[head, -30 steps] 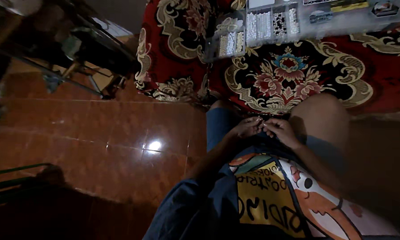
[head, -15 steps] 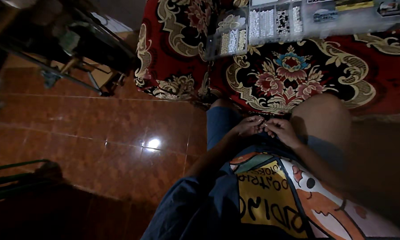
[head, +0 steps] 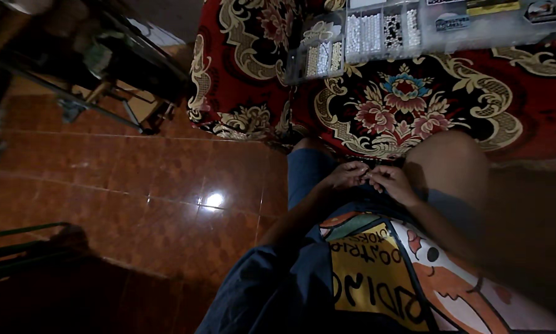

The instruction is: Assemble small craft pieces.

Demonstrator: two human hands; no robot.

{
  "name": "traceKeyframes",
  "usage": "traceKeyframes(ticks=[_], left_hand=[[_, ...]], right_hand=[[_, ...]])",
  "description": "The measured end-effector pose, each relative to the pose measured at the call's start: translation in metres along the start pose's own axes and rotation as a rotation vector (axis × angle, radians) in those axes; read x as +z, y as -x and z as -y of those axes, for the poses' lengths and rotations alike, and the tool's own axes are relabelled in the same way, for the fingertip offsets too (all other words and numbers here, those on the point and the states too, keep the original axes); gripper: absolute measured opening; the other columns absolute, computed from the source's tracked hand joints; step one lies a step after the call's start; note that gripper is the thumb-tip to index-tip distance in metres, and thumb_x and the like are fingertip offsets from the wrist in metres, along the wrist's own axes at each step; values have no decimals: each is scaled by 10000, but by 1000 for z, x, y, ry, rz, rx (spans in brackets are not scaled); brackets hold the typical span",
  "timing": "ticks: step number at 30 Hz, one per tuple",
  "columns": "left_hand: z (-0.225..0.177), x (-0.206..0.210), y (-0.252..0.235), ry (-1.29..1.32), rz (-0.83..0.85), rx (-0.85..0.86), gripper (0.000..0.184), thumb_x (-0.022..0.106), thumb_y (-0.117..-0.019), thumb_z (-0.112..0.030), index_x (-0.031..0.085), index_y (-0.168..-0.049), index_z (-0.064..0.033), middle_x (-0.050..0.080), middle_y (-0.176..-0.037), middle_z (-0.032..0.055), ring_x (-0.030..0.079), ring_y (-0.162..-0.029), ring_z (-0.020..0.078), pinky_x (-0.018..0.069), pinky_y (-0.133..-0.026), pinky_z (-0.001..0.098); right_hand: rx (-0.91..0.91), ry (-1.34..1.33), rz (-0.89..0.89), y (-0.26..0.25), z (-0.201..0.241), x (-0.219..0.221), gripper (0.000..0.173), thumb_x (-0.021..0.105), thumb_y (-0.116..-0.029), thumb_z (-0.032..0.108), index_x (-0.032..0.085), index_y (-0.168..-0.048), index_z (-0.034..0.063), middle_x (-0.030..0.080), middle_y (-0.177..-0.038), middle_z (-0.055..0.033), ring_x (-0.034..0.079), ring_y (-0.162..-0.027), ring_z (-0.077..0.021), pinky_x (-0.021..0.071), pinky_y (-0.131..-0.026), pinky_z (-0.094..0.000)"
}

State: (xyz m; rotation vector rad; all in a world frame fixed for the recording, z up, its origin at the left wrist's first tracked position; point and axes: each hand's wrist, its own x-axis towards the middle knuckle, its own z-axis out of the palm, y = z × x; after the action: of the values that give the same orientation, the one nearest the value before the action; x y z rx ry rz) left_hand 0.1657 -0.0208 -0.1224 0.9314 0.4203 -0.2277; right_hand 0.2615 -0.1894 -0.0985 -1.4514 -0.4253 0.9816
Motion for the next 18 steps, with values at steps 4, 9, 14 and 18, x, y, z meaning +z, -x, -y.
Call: traceKeyframes(ticks=[4,9,14,18], left_hand=[[-3,1,0,-75,-14,29,153,494,-1035,-29,642,-1053,-62,702,-940,-20,679,-830,82,578,-792,285],[-11,2,2,-205,-29,76,122,547,-994,11,661,-1021,-21,696,-902,-23,666,-799,61,573,-778,264],[-10,-2,1,-184,-16,103,133,555,-980,30,671,-1005,-31,712,-908,-20,675,-804,68,576,-784,271],[-9,-2,1,-181,-10,109,137,563,-976,33,677,-994,-41,714,-899,-27,676,-804,65,575,-783,270]], right_hand=[[22,5,2,0,2,-1,144,603,-973,44,686,-856,37,669,-683,58,578,-527,0,504,-521,-163],[37,-7,9,1,3,-1,151,601,-985,53,684,-860,35,681,-691,51,593,-537,-4,517,-529,-170],[36,-2,15,0,2,0,145,608,-1000,67,690,-888,24,684,-709,41,609,-561,-14,531,-553,-177],[37,9,4,1,1,1,155,608,-1009,78,694,-892,24,688,-721,39,611,-570,-15,539,-564,-184]])
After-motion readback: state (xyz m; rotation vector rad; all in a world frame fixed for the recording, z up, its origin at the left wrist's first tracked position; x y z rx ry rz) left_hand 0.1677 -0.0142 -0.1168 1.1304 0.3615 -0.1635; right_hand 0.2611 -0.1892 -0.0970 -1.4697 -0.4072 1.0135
